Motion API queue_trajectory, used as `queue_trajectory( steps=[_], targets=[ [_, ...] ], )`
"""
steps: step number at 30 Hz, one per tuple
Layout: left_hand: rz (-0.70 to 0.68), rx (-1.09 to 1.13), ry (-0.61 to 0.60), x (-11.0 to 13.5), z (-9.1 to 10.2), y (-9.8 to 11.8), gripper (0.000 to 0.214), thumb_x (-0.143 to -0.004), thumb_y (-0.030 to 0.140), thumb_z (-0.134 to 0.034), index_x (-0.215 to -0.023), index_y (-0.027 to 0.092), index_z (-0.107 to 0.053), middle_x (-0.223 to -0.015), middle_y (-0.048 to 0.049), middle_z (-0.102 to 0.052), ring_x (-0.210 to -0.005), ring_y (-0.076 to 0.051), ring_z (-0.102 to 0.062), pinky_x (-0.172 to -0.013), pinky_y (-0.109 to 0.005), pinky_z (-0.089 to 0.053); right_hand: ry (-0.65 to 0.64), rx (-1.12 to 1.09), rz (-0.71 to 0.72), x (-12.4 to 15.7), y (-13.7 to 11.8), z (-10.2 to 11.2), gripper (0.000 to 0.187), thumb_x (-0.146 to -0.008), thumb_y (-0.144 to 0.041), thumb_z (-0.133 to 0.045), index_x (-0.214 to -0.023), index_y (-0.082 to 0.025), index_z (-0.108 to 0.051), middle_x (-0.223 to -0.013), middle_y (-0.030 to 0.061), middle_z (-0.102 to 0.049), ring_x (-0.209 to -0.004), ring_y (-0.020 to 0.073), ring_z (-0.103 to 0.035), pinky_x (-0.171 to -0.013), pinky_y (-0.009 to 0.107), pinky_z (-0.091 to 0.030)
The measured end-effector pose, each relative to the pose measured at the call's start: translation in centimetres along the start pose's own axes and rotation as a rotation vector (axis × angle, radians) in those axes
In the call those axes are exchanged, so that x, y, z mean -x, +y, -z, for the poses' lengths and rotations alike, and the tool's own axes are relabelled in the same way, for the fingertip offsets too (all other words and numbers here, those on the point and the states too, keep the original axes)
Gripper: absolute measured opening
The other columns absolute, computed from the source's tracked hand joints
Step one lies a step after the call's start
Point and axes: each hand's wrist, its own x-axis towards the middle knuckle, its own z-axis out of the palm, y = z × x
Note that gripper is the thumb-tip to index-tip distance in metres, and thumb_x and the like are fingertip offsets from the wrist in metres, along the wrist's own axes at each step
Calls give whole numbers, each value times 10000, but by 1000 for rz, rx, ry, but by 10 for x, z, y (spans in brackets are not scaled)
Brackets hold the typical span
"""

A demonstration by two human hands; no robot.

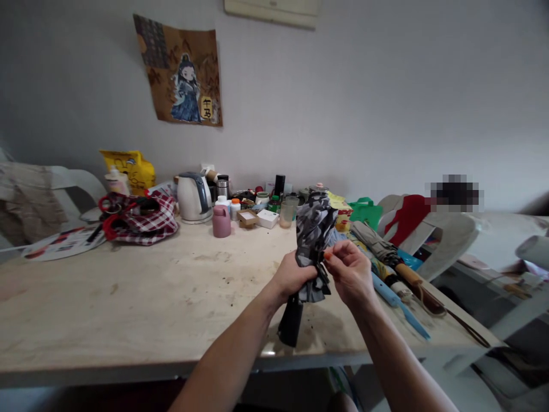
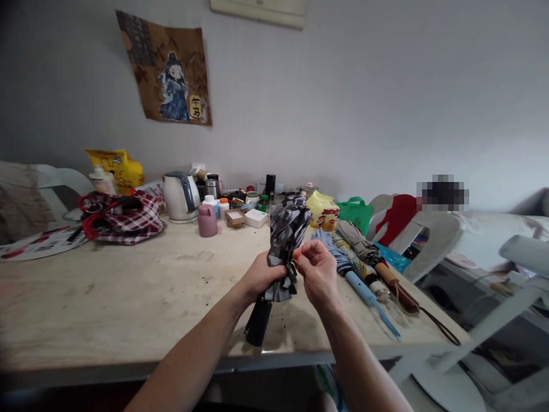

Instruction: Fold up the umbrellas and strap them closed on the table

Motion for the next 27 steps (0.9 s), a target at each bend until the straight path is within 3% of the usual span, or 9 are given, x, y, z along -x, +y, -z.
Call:
queue_trajectory(
  steps=[4, 10, 14, 20, 24, 27],
  targets=[
    [109, 118, -105, 2, 3, 2, 220, -507, 235, -663, -695, 124, -634, -606, 2, -590, -532, -109, -512, -523, -234, -415, 14, -93, 22, 1, -8, 5, 447, -524, -282, -907, -728, -196, -518, -658, -27, -594, -513, 68, -486, -451, 165, -375],
    [-37, -26, -13, 2, -2, -3, 225, -524, 202, -682, -738, 136, -655, -670, 13, -608, -614, -105, -526, -600, -222, -425, -41, 35, 129, 3, 6, 8, 325, -626, -270, -866, -741, -189, -573, -694, -3, -641, -570, 87, -539, -512, 183, -424],
    [2, 29, -36, 2, -1, 1, 237, -521, 215, -673, -739, 128, -645, -658, 3, -607, -589, -104, -522, -576, -229, -427, -51, 48, 169, 6, 0, 3, 301, -653, -263, -849, -735, -184, -570, -700, 3, -649, -559, 83, -536, -509, 183, -426],
    [152, 310, -231, 0, 22, 3, 331, -498, 354, -723, -696, 112, -613, -557, -10, -546, -457, -87, -461, -448, -227, -354, 55, -144, 89, 9, -24, 13, 428, -517, -235, -921, -711, -188, -542, -691, -16, -637, -553, 70, -542, -486, 154, -433],
    [85, 565, -518, 5, 27, 2, 495, -497, 493, -784, -783, 143, -581, -614, 19, -487, -447, -52, -388, -428, -207, -298, 90, -186, -37, 4, -12, 39, 485, -451, -214, -935, -708, -188, -524, -640, -35, -597, -467, 56, -481, -375, 132, -303],
    [136, 624, -674, 7, 24, 1, 549, -491, 527, -797, -826, 157, -568, -595, 55, -398, -422, -39, -308, -400, -207, -239, 105, -172, -101, -1, 4, 56, 505, -432, -233, -936, -697, -185, -508, -605, -40, -564, -448, 60, -464, -352, 132, -231]
  ],
)
